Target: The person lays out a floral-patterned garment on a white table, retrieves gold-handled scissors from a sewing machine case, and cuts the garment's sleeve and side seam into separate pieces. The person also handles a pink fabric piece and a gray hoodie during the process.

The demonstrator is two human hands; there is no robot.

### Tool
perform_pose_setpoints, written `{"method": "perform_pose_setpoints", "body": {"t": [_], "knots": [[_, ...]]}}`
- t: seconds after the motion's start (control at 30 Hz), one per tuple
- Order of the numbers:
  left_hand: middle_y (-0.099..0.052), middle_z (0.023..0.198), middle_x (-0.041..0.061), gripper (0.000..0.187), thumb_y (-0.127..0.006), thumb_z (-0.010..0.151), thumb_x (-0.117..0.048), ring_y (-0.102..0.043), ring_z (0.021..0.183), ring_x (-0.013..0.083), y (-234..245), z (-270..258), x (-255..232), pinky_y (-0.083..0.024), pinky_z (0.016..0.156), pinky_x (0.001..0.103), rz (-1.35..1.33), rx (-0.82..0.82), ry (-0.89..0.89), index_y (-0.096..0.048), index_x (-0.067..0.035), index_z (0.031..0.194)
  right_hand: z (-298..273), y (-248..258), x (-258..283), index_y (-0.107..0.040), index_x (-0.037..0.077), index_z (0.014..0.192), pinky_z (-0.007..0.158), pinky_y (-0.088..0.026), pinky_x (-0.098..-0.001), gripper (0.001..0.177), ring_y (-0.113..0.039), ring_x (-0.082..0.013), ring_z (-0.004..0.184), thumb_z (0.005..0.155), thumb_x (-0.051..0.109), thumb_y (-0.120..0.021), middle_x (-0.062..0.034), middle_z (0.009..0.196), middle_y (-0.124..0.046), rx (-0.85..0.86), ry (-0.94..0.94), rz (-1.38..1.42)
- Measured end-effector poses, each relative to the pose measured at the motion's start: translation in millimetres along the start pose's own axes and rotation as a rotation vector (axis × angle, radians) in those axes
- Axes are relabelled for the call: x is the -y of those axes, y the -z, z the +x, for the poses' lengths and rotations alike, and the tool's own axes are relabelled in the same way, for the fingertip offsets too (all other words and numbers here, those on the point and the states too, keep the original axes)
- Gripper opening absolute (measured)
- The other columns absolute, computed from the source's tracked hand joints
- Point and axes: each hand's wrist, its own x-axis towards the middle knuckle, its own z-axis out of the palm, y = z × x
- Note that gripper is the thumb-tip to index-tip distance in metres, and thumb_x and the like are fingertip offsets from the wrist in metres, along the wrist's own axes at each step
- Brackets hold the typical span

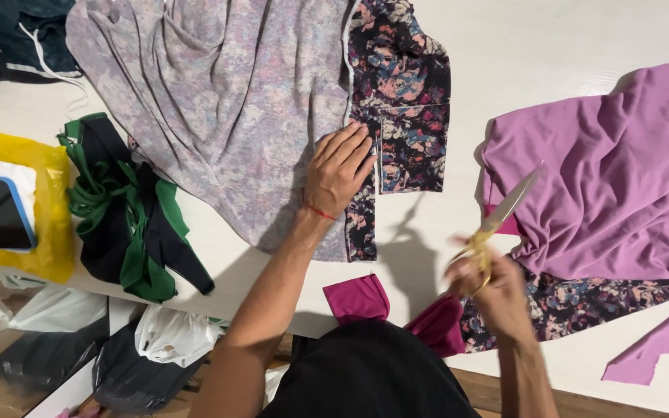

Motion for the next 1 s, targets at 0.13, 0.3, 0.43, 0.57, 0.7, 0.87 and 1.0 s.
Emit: {"method": "perform_pose_setpoints", "body": {"t": [0.13, 0.3, 0.43, 0.57, 0.7, 0.87, 1.0], "knots": [[-0.077, 0.129, 0.013, 0.020, -0.083, 0.099, -0.016, -0.071, 0.125, 0.0261, 13, 19, -11, -0.059, 0.108, 0.041, 0.018, -0.028, -0.001, -0.082, -0.003, 0.114, 3, -33, -57, -0.050, 0.000, 0.122, 0.039, -0.052, -0.0339, 0.030, -0.070, -0.0268, 0.044, 0.102, 0.020, -0.061, -0.0259, 0.056, -0.073, 0.403, -0.261, 0.304], [-0.079, 0.122, 0.010, 0.012, -0.082, 0.098, -0.012, -0.074, 0.120, 0.0237, 17, 24, -18, -0.062, 0.104, 0.039, -0.013, -0.099, 0.077, -0.082, -0.005, 0.108, 29, -82, -61, -0.042, 0.007, 0.113, 0.047, -0.038, -0.0295, 0.080, -0.048, -0.0152, 0.038, 0.105, 0.079, -0.009, -0.0045, 0.052, -0.058, 0.590, -0.342, 0.263], [-0.080, 0.120, 0.012, 0.012, -0.082, 0.097, -0.010, -0.074, 0.120, 0.0253, 25, 28, -24, -0.062, 0.105, 0.040, -0.033, -0.088, 0.096, -0.082, -0.004, 0.107, 49, -91, -81, -0.044, 0.007, 0.110, 0.042, -0.042, -0.0314, 0.085, -0.051, -0.0188, 0.036, 0.101, 0.085, -0.010, -0.0078, 0.048, -0.055, 0.615, -0.442, 0.137], [-0.081, 0.116, 0.011, 0.010, -0.084, 0.094, -0.010, -0.076, 0.114, 0.0255, 24, 33, -24, -0.063, 0.101, 0.040, -0.049, -0.150, 0.077, -0.082, -0.004, 0.102, 71, -100, -77, -0.049, 0.003, 0.109, 0.038, -0.032, -0.0269, 0.085, -0.042, -0.0145, 0.037, 0.106, 0.082, -0.018, -0.0052, 0.049, -0.051, 0.562, -0.428, 0.046], [-0.081, 0.117, 0.010, 0.010, -0.085, 0.094, -0.012, -0.076, 0.114, 0.0251, 19, 30, -22, -0.063, 0.100, 0.040, -0.050, -0.175, 0.067, -0.082, -0.005, 0.100, 87, -107, -69, -0.051, 0.003, 0.121, 0.040, -0.029, -0.0244, 0.077, -0.038, -0.0104, 0.040, 0.110, 0.075, -0.025, -0.0019, 0.053, -0.048, 0.523, -0.405, -0.037], [-0.081, 0.118, 0.010, 0.011, -0.086, 0.093, -0.012, -0.076, 0.114, 0.0255, 20, 27, -20, -0.063, 0.101, 0.041, -0.049, -0.149, 0.052, -0.082, -0.006, 0.101, 97, -111, -52, -0.050, 0.010, 0.118, 0.039, -0.026, -0.0252, 0.061, -0.036, -0.0110, 0.040, 0.113, 0.068, -0.033, -0.0026, 0.055, -0.048, 0.498, -0.388, -0.024], [-0.081, 0.118, 0.011, 0.012, -0.086, 0.093, -0.011, -0.076, 0.116, 0.0260, 24, 29, -21, -0.062, 0.102, 0.042, -0.064, -0.123, 0.048, -0.082, -0.006, 0.103, 99, -119, -12, -0.050, 0.013, 0.128, 0.038, -0.026, -0.0252, 0.054, -0.037, -0.0109, 0.040, 0.113, 0.063, -0.037, -0.0049, 0.058, -0.050, 0.474, -0.383, -0.015]]}}
